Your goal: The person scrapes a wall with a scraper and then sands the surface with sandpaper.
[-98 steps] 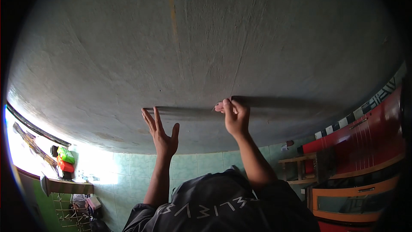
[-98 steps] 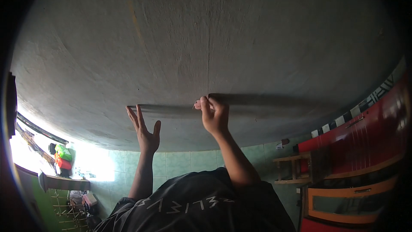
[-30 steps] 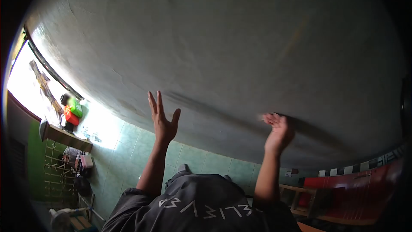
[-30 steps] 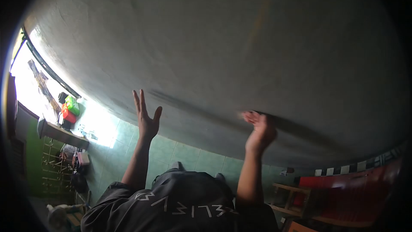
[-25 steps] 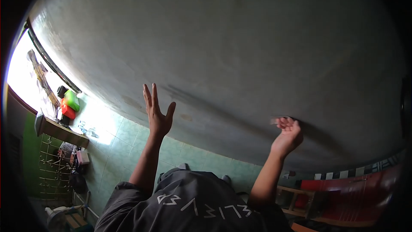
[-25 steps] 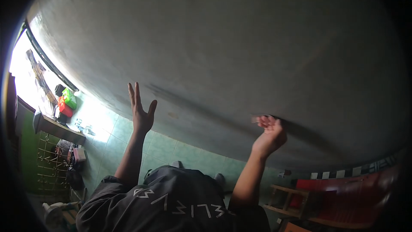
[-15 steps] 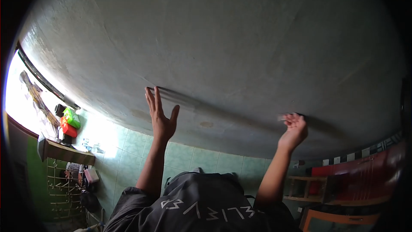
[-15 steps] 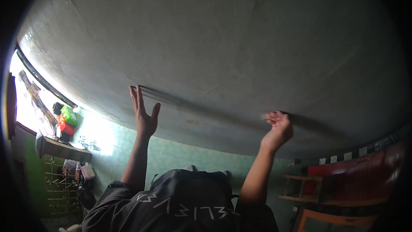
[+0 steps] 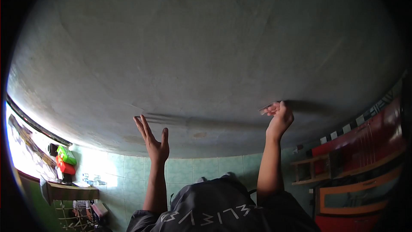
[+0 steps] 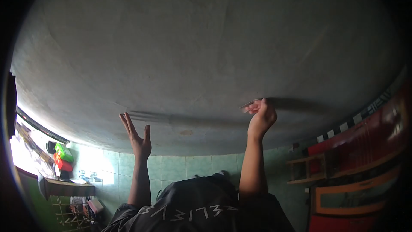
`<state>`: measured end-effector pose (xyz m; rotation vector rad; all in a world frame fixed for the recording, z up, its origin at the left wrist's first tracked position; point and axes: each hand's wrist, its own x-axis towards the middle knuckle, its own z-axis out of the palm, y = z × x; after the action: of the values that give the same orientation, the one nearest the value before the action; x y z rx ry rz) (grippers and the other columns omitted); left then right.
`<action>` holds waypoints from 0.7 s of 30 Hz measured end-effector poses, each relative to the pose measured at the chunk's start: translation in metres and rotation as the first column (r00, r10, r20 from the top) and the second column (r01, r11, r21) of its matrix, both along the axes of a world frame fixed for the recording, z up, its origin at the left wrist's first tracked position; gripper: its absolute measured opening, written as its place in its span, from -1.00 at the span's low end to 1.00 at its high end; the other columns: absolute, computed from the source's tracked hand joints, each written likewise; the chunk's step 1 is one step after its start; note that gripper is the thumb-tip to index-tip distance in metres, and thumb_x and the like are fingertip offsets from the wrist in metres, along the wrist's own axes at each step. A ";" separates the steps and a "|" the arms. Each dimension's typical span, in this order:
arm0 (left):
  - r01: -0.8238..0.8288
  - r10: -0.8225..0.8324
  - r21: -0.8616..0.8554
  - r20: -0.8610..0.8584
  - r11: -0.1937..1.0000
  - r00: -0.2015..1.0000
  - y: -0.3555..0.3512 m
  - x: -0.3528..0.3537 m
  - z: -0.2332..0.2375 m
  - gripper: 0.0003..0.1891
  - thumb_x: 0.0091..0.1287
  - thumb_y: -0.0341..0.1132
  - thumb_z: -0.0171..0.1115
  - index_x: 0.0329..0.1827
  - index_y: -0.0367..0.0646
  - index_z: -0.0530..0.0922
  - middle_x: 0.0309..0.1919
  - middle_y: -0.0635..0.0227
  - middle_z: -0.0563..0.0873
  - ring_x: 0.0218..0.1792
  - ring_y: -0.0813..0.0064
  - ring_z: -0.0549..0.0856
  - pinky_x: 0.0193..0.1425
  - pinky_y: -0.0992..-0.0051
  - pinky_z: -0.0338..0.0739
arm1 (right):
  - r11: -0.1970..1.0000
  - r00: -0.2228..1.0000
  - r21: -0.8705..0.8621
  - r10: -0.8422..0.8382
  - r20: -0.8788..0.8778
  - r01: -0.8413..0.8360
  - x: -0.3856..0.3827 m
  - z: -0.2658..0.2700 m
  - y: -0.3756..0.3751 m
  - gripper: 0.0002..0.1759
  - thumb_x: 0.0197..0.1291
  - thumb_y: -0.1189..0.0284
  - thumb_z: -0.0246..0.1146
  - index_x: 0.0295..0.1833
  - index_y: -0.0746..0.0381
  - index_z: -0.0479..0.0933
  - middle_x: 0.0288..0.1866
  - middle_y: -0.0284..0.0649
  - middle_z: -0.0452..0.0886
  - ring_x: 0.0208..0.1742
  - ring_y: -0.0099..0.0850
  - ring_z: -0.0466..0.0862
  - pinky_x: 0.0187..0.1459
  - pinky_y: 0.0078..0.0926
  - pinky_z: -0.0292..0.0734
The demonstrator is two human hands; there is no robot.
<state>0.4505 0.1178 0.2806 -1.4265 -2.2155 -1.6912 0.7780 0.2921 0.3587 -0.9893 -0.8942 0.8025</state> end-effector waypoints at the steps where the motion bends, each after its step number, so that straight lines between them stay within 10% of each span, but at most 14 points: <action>1: -0.003 0.004 -0.023 0.011 1.000 1.000 -0.002 -0.001 -0.003 -0.07 0.40 -0.23 0.33 0.73 0.07 -0.06 0.70 -0.02 -0.26 0.68 -0.14 -0.14 0.63 -0.12 0.03 | 1.000 1.000 0.021 -0.007 -0.022 0.008 -0.004 0.003 -0.002 -0.68 0.45 0.44 0.10 -0.33 0.40 0.59 -0.49 -0.20 0.65 -0.51 -0.42 0.64 -0.35 -0.47 0.57; 8: -0.100 0.100 -0.028 -0.022 0.995 0.995 -0.001 -0.009 -0.007 -0.13 0.49 -0.15 0.27 0.73 0.06 -0.07 0.70 -0.04 -0.25 0.68 -0.12 -0.14 0.63 -0.16 -0.04 | 0.908 0.899 0.082 0.388 0.202 -0.411 -0.050 -0.012 -0.037 -0.68 0.53 0.44 0.11 -0.25 0.40 0.65 -0.37 -0.12 0.76 -0.33 -0.40 0.77 -0.21 -0.49 0.67; 14: -0.073 0.072 0.033 0.026 0.997 0.997 0.017 0.028 -0.012 -0.13 0.51 -0.13 0.24 0.73 0.04 -0.11 0.70 -0.03 -0.24 0.69 -0.05 -0.24 0.65 -0.15 -0.16 | 0.982 0.882 -0.032 0.151 -0.446 -0.185 0.097 0.003 0.029 -0.68 0.46 0.23 0.15 -0.17 0.30 0.56 -0.31 -0.18 0.64 -0.22 -0.32 0.68 -0.12 -0.36 0.58; 18: -0.022 0.015 0.045 0.155 0.999 0.988 0.039 0.100 0.001 -0.12 0.49 -0.11 0.27 0.73 0.11 -0.08 0.71 0.02 -0.28 0.70 -0.02 -0.28 0.63 -0.19 -0.10 | 0.996 0.776 0.018 0.079 -0.626 -0.088 0.169 0.011 0.056 -0.73 0.47 0.27 0.17 -0.15 0.28 0.56 -0.24 -0.22 0.64 -0.13 -0.35 0.65 0.06 -0.36 0.58; 21: 0.043 -0.051 0.054 0.143 0.998 0.988 0.063 0.172 0.006 -0.11 0.47 -0.08 0.30 0.73 0.15 -0.06 0.70 -0.02 -0.34 0.68 -0.10 -0.27 0.59 -0.27 -0.08 | 0.933 0.782 -0.008 0.297 -0.548 -0.361 0.172 -0.016 0.058 -0.69 0.49 0.25 0.10 -0.12 0.30 0.55 -0.28 -0.11 0.70 -0.26 -0.27 0.73 -0.12 -0.30 0.65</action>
<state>0.6222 0.1812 0.2868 -1.3976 -2.2065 -1.9102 0.9504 0.3502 0.3425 -0.6437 -0.5303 1.3684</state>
